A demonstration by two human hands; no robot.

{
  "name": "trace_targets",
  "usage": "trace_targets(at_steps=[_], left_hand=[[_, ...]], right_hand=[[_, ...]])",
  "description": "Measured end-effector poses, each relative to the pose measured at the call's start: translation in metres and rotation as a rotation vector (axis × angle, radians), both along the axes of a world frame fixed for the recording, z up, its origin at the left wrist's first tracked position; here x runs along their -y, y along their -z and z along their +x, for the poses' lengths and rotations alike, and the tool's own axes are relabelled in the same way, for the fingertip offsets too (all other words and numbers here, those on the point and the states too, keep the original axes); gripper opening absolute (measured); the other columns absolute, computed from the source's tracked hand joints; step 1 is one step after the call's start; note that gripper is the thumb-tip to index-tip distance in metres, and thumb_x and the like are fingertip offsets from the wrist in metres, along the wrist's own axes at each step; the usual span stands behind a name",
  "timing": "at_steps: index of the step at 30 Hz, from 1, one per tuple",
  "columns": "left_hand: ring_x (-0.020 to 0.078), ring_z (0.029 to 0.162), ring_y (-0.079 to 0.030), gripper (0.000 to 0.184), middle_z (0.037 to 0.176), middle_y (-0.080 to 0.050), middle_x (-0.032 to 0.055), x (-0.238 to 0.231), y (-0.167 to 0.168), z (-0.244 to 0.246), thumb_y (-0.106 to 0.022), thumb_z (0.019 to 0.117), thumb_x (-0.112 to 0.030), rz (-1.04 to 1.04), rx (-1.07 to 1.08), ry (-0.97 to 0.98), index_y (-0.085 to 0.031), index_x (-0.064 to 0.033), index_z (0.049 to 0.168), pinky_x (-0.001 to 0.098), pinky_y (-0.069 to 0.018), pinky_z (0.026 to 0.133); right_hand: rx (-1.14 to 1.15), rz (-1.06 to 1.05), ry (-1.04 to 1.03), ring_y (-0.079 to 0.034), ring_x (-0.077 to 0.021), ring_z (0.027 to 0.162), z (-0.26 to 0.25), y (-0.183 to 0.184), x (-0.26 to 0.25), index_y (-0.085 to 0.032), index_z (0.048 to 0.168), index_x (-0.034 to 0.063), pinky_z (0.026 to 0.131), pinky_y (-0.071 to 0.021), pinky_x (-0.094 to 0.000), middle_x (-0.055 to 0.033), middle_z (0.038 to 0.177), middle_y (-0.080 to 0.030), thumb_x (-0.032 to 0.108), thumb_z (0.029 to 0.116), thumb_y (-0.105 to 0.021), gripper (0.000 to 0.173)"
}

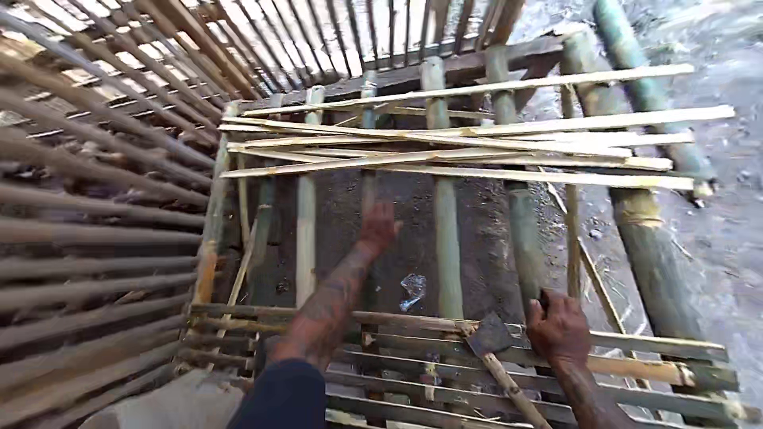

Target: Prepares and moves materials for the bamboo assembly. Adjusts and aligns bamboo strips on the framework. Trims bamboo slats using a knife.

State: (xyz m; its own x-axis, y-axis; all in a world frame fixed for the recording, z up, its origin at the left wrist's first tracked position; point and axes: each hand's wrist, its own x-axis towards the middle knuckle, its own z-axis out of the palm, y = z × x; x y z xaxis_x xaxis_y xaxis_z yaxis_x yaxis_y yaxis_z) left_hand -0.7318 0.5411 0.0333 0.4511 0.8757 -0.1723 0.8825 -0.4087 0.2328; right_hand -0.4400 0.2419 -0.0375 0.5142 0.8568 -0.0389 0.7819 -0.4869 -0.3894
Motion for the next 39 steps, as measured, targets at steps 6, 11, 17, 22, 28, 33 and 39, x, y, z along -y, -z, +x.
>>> trace_targets(at_steps=[6,11,17,22,28,33,39], left_hand=[[0.0464,0.132,-0.055,0.069,0.146,-0.054,0.0269,-0.131,0.03,0.073,-0.078,0.0902,-0.029,0.119,-0.104,0.071,-0.05,-0.0001,0.147,0.0628,-0.0482,0.104],[0.0461,0.13,-0.054,0.058,0.138,-0.058,0.0248,-0.166,0.044,0.087,-0.081,0.0863,-0.019,0.123,-0.175,0.209,-0.059,-0.0034,0.138,0.0626,-0.047,0.103],[0.044,0.113,-0.065,0.028,0.118,-0.068,0.0241,-0.186,0.016,0.07,-0.068,0.0967,-0.015,0.073,-0.34,0.507,-0.066,0.0002,0.121,0.0621,-0.0489,0.1],[0.0435,0.112,-0.067,0.031,0.121,-0.069,0.0234,-0.158,-0.023,0.043,-0.052,0.1059,-0.012,-0.213,-0.245,0.415,-0.062,-0.0024,0.134,0.0673,-0.0507,0.097],[0.0445,0.094,-0.069,0.066,0.095,-0.07,0.0238,-0.088,-0.049,-0.003,-0.056,0.0965,-0.067,-0.241,-0.292,0.287,-0.068,-0.0035,0.113,0.0684,-0.0526,0.082],[0.0484,0.102,-0.068,0.081,0.102,-0.071,0.0278,-0.017,-0.049,-0.06,-0.043,0.0959,-0.077,-0.316,-0.452,0.301,-0.07,-0.0024,0.113,0.0702,-0.0516,0.086],[0.05,0.08,-0.071,0.092,0.08,-0.07,0.0275,0.046,-0.038,-0.116,-0.042,0.0882,-0.085,-0.161,-0.294,0.413,-0.07,0.0026,0.096,0.0684,-0.0535,0.067]], right_hand=[[0.07,0.04,0.044,-0.065,-0.0496,0.113,0.005,0.006,0.001,-0.068,0.125,-0.0033,0.097,-0.0515,-0.0631,-0.0306,0.121,-0.067,0.035,0.0971,-0.047,0.052],[0.093,0.037,0.047,-0.067,-0.0463,0.112,0.007,0.011,0.004,-0.069,0.125,-0.002,0.096,-0.0535,-0.0606,-0.0269,0.12,-0.069,0.039,0.0981,-0.043,0.055],[0.118,0.027,0.054,-0.068,-0.0433,0.11,0.007,0.011,0.002,-0.07,0.124,0.001,0.094,-0.0551,-0.0575,-0.024,0.118,-0.07,0.039,0.0973,-0.044,0.053],[0.095,0.004,0.064,-0.068,-0.0423,0.112,0.006,0.006,0.003,-0.069,0.126,0.0018,0.095,-0.0549,-0.0563,-0.0238,0.12,-0.07,0.037,0.0974,-0.046,0.051],[0.031,-0.062,0.068,-0.066,-0.0399,0.117,0.007,-0.003,0.0,-0.066,0.131,0.0038,0.098,-0.0533,-0.0544,-0.0223,0.125,-0.068,0.036,0.099,-0.047,0.05],[-0.082,0.089,0.139,-0.063,-0.0399,0.123,0.008,-0.006,0.013,-0.066,0.132,0.0004,0.106,-0.05,-0.0512,-0.0241,0.129,-0.066,0.035,0.1014,-0.053,0.048],[-0.008,0.337,0.149,-0.061,-0.0423,0.122,-0.02,-0.032,0.024,-0.069,0.125,-0.0012,0.106,-0.0472,-0.0577,-0.0241,0.129,-0.066,0.037,0.0988,-0.056,0.048]])
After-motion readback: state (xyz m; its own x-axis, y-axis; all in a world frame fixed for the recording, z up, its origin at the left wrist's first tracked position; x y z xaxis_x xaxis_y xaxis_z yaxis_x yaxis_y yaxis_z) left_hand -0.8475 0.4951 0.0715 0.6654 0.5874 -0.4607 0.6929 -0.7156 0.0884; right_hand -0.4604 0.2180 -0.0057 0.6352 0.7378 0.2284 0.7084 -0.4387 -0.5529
